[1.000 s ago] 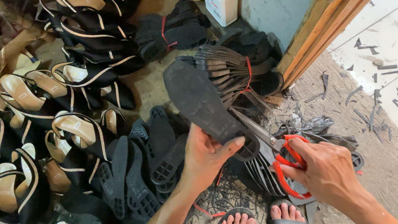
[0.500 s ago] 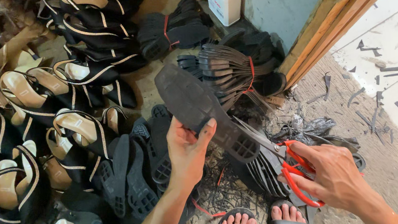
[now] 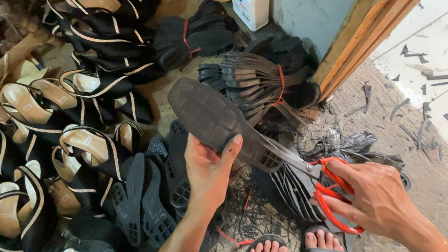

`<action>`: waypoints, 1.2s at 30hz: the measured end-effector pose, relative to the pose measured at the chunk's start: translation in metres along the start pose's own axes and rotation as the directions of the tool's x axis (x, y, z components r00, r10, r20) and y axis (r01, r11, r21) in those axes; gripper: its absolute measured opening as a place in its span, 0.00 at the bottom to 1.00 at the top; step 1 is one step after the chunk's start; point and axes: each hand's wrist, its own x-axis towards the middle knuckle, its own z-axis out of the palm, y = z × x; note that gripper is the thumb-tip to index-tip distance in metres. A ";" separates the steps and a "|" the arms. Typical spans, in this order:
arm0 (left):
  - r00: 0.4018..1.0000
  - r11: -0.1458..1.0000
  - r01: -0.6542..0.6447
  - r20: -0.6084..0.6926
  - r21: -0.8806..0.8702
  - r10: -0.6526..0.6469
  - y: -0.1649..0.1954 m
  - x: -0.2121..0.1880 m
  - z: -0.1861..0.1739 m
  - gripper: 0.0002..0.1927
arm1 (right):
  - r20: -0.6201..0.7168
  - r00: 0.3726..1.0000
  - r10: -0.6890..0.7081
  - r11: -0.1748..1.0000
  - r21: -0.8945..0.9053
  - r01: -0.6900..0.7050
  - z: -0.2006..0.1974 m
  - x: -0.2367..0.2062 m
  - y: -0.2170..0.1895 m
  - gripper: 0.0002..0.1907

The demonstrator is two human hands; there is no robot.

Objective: The person sits on the floor and uses red-handled scissors to trim the edges of black shoe soles. They hold each sole in the left hand and cut along the perimeter with the right hand, then place the trimmed sole into a pile.

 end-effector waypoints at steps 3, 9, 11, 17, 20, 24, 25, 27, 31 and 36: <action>0.996 0.997 0.066 0.064 0.047 -0.069 0.000 -0.002 0.000 0.21 | -0.063 0.995 -0.079 0.997 0.017 0.080 0.000 0.001 -0.003 0.34; 0.983 0.981 0.185 0.017 -0.061 -0.184 -0.008 -0.016 0.023 0.23 | -0.105 0.994 -0.016 0.999 0.040 0.020 0.005 0.001 -0.015 0.30; 0.991 0.988 0.136 0.018 -0.073 -0.135 -0.011 -0.023 0.030 0.23 | -0.273 0.957 -0.102 0.994 0.017 0.111 0.008 0.001 -0.018 0.32; 0.972 0.968 0.232 0.001 -0.100 -0.233 -0.014 -0.016 0.015 0.13 | -0.116 0.992 0.043 0.999 -0.013 -0.045 0.014 0.002 -0.019 0.34; 0.980 0.978 0.189 -0.053 -0.088 -0.194 -0.016 -0.012 0.012 0.12 | -0.028 0.995 0.098 0.989 -0.106 -0.100 0.014 0.002 -0.018 0.30; 0.997 0.994 0.055 -0.046 -0.090 -0.060 -0.016 -0.011 0.012 0.15 | -0.395 0.903 -0.170 0.984 -0.023 0.176 0.012 0.000 -0.018 0.30; 0.997 0.996 0.062 -0.041 -0.067 -0.065 -0.016 -0.014 0.014 0.16 | -0.390 0.907 -0.157 0.987 -0.027 0.159 0.013 0.000 -0.020 0.30; 0.997 0.997 0.072 -0.029 -0.017 -0.072 -0.018 -0.020 0.021 0.18 | -0.393 0.908 -0.144 0.989 -0.032 0.143 0.013 0.001 -0.022 0.30; 0.993 0.995 0.101 0.055 0.014 -0.101 -0.019 -0.028 0.026 0.15 | -0.252 0.968 -0.017 0.998 -0.060 0.002 0.011 0.003 -0.022 0.34; 1.000 0.999 0.030 -0.004 0.039 -0.030 -0.013 -0.017 0.016 0.11 | -0.189 0.982 0.009 0.998 -0.052 -0.019 0.010 0.003 -0.020 0.31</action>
